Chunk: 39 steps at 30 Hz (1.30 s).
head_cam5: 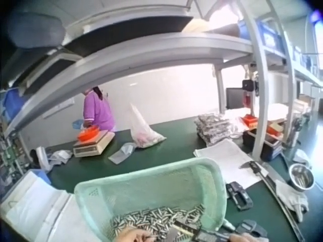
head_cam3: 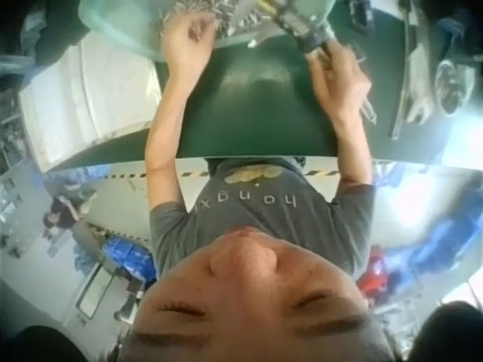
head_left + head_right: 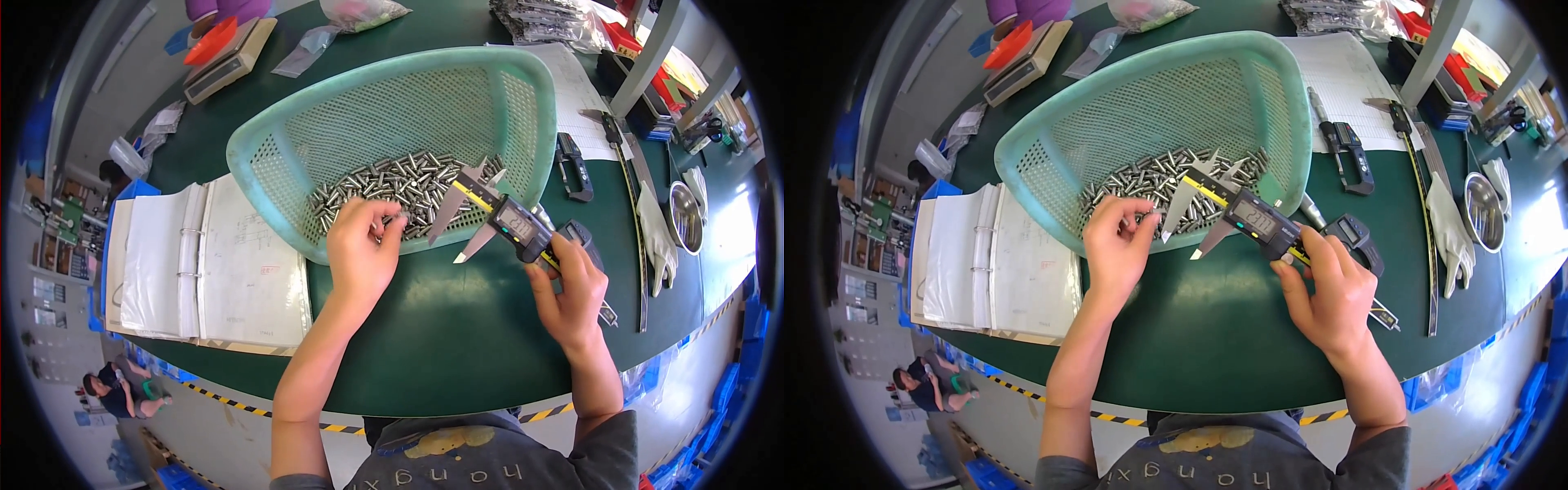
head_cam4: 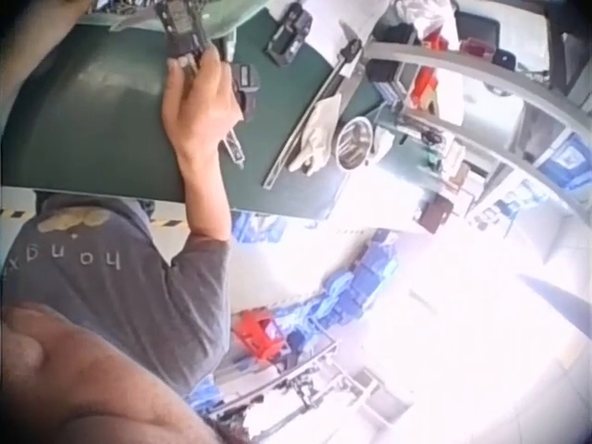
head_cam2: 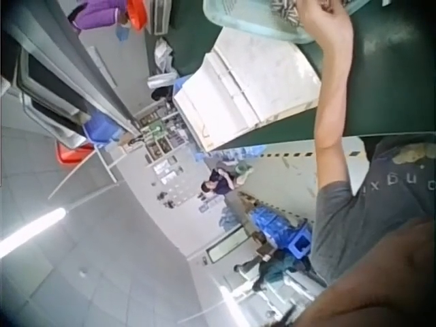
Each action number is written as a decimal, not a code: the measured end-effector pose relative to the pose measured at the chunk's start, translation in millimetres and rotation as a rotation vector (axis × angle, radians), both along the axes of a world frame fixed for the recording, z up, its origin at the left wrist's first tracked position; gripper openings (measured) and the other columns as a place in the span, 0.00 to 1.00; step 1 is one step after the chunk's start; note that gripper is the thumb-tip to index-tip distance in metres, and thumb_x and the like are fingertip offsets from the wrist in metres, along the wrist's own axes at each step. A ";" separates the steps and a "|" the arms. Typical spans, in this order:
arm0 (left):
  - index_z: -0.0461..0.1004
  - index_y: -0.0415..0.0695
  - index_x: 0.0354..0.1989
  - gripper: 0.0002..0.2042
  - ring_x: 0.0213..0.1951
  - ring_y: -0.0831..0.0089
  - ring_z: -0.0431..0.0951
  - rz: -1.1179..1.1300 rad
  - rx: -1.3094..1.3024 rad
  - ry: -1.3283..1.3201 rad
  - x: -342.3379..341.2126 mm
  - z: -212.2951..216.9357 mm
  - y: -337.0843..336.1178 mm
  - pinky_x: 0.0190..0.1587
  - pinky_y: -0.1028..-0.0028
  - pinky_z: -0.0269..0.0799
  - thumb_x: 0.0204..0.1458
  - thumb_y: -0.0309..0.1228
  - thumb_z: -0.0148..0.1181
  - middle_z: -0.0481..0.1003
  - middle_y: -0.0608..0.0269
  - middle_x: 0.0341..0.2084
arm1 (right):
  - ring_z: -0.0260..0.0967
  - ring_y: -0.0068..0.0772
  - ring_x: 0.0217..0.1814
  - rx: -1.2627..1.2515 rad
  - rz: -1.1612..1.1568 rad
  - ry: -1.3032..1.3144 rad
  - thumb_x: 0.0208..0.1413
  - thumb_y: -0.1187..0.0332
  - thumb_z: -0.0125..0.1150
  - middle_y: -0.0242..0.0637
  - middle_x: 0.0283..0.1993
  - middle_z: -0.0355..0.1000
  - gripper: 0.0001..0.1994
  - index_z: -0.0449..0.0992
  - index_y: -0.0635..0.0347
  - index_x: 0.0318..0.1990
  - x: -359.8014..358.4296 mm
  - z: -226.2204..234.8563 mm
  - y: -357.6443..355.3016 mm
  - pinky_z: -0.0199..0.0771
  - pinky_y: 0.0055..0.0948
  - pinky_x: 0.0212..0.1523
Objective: Measuring small metal pins with a digital caliper for quality control.
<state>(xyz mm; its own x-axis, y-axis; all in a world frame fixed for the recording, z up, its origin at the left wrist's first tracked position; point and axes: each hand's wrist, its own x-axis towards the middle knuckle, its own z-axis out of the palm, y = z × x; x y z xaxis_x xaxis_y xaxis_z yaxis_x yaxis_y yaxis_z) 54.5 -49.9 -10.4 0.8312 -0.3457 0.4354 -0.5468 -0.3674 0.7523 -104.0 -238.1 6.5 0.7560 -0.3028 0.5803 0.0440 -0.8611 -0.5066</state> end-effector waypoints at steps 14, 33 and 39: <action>0.75 0.39 0.34 0.09 0.21 0.90 0.57 -0.341 -0.432 0.922 -44.7 17.6 32.6 0.23 0.88 0.54 0.44 0.22 0.67 0.60 0.79 0.19 | 0.64 0.31 0.17 -0.150 0.127 0.059 0.38 0.69 0.69 0.33 0.21 0.65 0.21 0.73 0.64 0.43 1.0 -0.8 5.5 0.63 0.27 0.17; 0.74 0.39 0.35 0.09 0.24 0.91 0.59 -0.426 -0.413 0.975 -46.3 17.7 35.7 0.25 0.88 0.55 0.45 0.22 0.65 0.60 0.78 0.21 | 0.65 0.32 0.15 -0.104 0.067 0.056 0.35 0.64 0.72 0.32 0.18 0.67 0.15 0.73 0.60 0.28 1.7 0.7 3.5 0.63 0.28 0.15; 0.69 0.42 0.30 0.08 0.29 0.89 0.64 -0.442 -0.426 1.108 -44.4 7.2 42.1 0.31 0.87 0.60 0.47 0.23 0.64 0.68 0.72 0.29 | 0.66 0.35 0.15 -0.110 0.074 0.103 0.35 0.60 0.72 0.33 0.18 0.66 0.16 0.73 0.59 0.28 0.2 -1.0 4.1 0.64 0.28 0.16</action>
<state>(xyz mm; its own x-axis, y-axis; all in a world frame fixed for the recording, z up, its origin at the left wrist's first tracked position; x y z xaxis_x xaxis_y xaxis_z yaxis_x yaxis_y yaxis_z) 10.1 -7.8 -3.1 0.6704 -0.6900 -0.2729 0.4359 0.0686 0.8974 -103.8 -234.0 5.5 0.8312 -0.1830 0.5250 0.0619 -0.9079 -0.4145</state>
